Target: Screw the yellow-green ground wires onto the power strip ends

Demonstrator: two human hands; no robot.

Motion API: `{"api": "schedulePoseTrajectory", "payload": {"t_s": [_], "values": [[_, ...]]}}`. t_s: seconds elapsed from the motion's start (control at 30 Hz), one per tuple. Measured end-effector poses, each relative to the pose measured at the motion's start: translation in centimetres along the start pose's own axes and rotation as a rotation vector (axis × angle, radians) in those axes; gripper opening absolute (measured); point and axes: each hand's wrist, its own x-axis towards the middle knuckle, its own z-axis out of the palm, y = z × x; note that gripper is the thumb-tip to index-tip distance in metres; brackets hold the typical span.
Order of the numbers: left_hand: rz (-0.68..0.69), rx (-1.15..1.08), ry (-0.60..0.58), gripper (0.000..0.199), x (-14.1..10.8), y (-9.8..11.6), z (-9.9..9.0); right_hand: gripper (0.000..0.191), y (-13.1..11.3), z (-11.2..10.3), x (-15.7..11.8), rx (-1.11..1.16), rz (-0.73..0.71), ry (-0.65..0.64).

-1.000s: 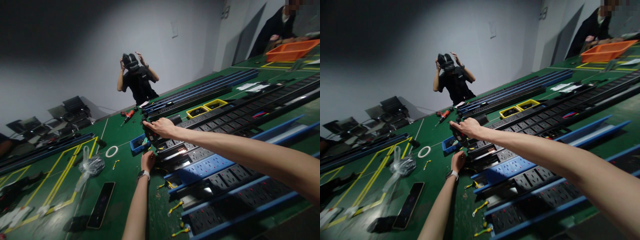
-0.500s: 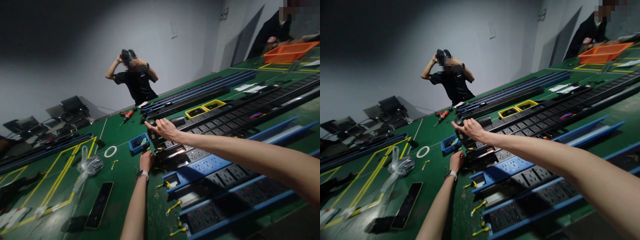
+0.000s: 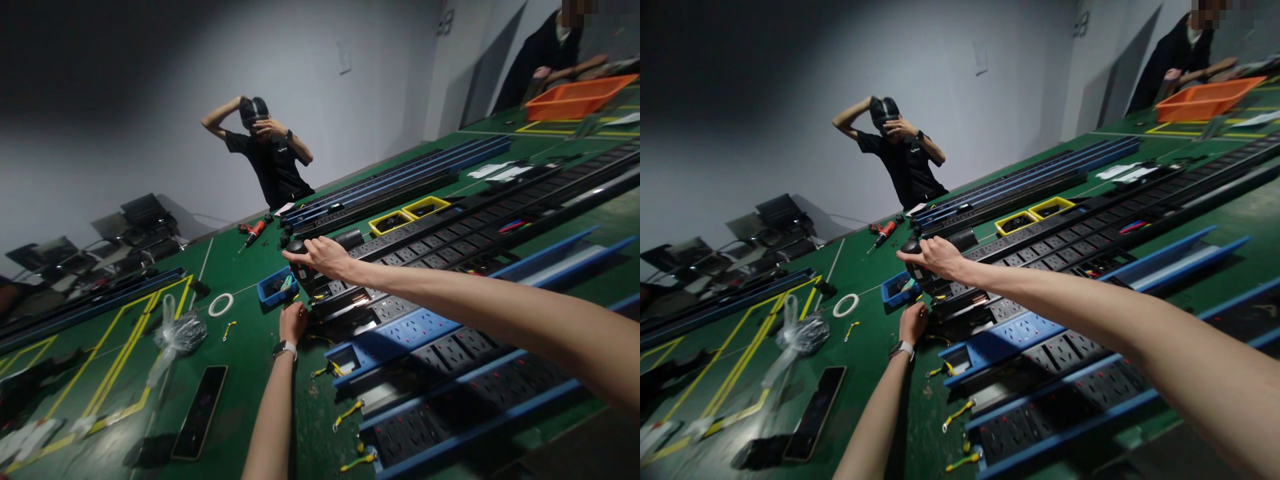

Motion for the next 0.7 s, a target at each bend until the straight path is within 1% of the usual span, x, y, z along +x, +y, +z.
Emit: {"api": "schedulePoseTrajectory", "payload": {"t_s": [0.2, 0.37, 0.7], "values": [[0.031, -0.009, 0.006, 0.020, 0.1, -0.2, 0.1, 0.072, -0.2, -0.4, 0.1, -0.001, -0.015, -0.004], [0.054, -0.019, 0.040, 0.022, 0.0, -0.3, 0.2, 0.071, -0.4, -0.6, 0.5, -0.009, -0.043, 0.002], [0.029, -0.017, 0.011, 0.020, 0.0, -0.2, 0.0, 0.067, -0.3, 0.4, 0.4, -0.028, -0.037, 0.030]]}}
